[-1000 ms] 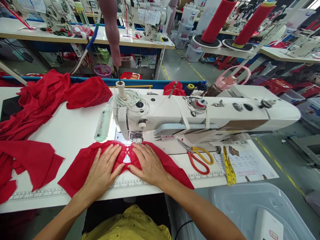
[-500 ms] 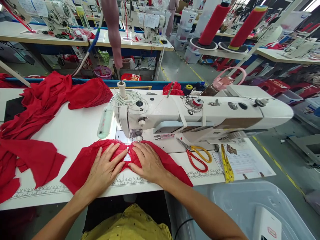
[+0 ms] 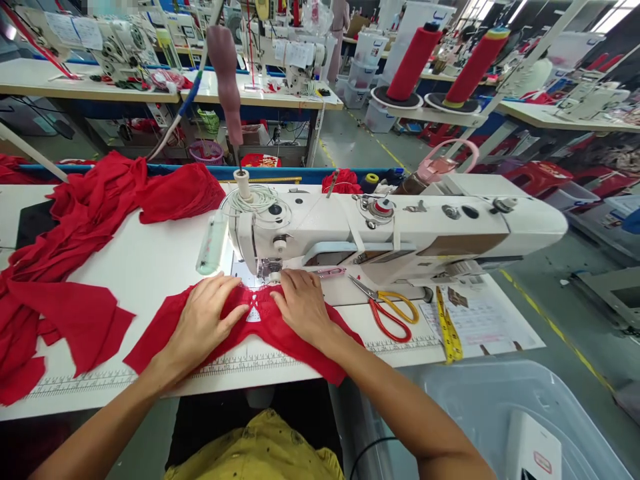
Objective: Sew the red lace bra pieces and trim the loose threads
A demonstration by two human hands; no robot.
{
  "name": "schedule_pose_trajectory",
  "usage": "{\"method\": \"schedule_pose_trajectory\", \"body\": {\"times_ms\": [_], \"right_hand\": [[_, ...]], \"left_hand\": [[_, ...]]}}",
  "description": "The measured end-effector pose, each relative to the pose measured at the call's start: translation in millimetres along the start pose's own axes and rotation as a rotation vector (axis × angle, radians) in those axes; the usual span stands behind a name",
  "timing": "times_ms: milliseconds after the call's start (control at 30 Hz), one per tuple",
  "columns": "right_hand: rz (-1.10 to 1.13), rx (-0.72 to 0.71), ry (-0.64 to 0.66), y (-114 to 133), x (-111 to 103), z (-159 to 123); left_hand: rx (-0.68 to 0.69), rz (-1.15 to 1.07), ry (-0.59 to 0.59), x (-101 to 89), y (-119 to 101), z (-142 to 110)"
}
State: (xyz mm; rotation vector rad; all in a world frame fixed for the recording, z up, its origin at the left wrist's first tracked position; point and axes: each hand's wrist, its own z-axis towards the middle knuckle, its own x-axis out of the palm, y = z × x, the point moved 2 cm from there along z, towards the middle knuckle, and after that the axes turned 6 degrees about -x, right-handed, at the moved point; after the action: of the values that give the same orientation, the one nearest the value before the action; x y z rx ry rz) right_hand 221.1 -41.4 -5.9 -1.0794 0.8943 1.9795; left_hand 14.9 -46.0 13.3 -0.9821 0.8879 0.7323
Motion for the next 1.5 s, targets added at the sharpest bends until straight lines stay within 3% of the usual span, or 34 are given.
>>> {"method": "schedule_pose_trajectory", "body": {"times_ms": [233, 400, 500, 1067, 1267, 1500], "right_hand": [[0.147, -0.023, 0.011, 0, 5, 13], [0.415, 0.033, 0.067, 3, -16, 17], [0.521, 0.067, 0.087, 6, -24, 17], [0.583, 0.148, 0.106, 12, -27, 14], [0.535, 0.164, 0.089, 8, -24, 8], [0.414, 0.117, 0.062, 2, -14, 7]], "left_hand": [[-0.061, -0.186, 0.27, 8.0, 11, 39], [-0.155, -0.62, 0.6, -7.7, 5, 44], [-0.236, -0.782, 0.673, -16.0, -1, 40], [-0.301, -0.865, 0.728, -10.7, 0, 30], [-0.3, -0.735, 0.672, -9.8, 0, 30], [-0.241, -0.722, 0.702, -5.5, -1, 34]]}}
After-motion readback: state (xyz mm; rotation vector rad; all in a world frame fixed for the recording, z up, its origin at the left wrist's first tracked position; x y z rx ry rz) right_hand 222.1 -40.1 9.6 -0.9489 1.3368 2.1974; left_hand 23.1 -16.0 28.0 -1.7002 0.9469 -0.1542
